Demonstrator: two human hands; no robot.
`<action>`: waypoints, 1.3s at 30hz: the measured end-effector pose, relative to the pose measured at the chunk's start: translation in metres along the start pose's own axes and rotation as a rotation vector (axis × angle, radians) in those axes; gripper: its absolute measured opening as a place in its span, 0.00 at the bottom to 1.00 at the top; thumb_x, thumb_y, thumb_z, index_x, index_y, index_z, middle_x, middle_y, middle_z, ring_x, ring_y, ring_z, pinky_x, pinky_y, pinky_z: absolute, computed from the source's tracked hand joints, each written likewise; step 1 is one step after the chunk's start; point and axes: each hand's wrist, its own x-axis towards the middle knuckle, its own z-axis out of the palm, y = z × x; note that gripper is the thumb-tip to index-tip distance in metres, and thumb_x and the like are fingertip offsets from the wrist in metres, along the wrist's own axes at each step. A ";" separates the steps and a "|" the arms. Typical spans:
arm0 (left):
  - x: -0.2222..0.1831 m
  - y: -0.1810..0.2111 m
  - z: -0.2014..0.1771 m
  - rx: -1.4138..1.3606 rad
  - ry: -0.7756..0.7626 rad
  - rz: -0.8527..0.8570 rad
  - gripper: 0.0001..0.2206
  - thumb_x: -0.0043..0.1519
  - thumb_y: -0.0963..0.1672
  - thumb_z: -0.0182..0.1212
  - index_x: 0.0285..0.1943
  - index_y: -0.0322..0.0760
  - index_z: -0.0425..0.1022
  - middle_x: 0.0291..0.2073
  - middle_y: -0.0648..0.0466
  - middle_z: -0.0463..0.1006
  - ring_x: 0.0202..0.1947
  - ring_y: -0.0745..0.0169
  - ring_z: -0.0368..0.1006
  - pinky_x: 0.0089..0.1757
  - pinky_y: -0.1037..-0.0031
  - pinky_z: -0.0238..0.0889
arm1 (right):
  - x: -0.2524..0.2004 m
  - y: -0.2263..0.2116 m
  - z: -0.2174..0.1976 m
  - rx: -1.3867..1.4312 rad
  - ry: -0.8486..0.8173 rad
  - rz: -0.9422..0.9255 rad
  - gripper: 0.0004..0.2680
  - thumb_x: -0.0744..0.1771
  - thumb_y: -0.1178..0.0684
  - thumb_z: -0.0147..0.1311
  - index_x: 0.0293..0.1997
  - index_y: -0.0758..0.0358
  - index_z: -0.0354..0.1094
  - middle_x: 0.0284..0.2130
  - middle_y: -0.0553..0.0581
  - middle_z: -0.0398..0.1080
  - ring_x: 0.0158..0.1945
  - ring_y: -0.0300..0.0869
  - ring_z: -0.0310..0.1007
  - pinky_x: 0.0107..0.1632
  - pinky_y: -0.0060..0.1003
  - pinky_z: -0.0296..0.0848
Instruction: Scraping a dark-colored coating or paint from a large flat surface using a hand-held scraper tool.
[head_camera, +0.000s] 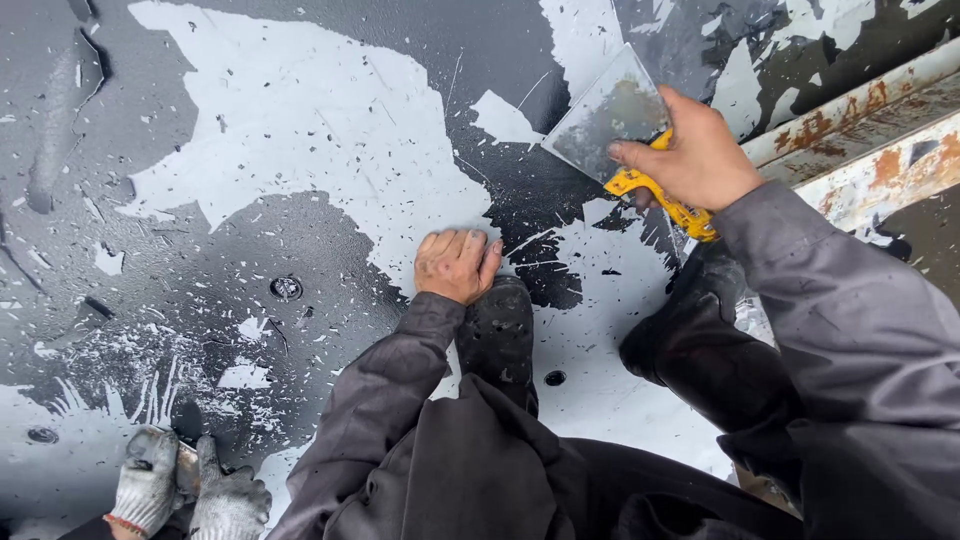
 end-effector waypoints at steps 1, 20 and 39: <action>-0.001 0.001 0.000 -0.005 -0.008 0.012 0.10 0.62 0.47 0.67 0.33 0.38 0.75 0.25 0.53 0.74 0.29 0.55 0.71 0.36 0.63 0.62 | -0.012 0.000 0.012 0.007 0.011 0.008 0.22 0.67 0.49 0.62 0.63 0.71 0.57 0.33 0.65 0.75 0.27 0.45 0.77 0.29 0.41 0.75; 0.088 0.037 0.018 -1.204 -0.386 -1.093 0.14 0.69 0.48 0.56 0.45 0.29 0.75 0.21 0.58 0.71 0.15 0.74 0.61 0.18 0.79 0.53 | -0.017 0.006 0.201 1.526 0.858 0.510 0.19 0.66 0.56 0.59 0.59 0.72 0.52 0.42 0.65 0.72 0.37 0.46 0.78 0.36 0.41 0.79; 0.214 0.041 0.051 -1.423 -0.274 -0.984 0.14 0.70 0.48 0.56 0.43 0.30 0.71 0.18 0.55 0.69 0.11 0.70 0.59 0.14 0.75 0.49 | 0.048 -0.007 0.072 1.396 0.708 0.179 0.18 0.67 0.54 0.59 0.57 0.71 0.52 0.36 0.63 0.72 0.24 0.46 0.75 0.23 0.42 0.75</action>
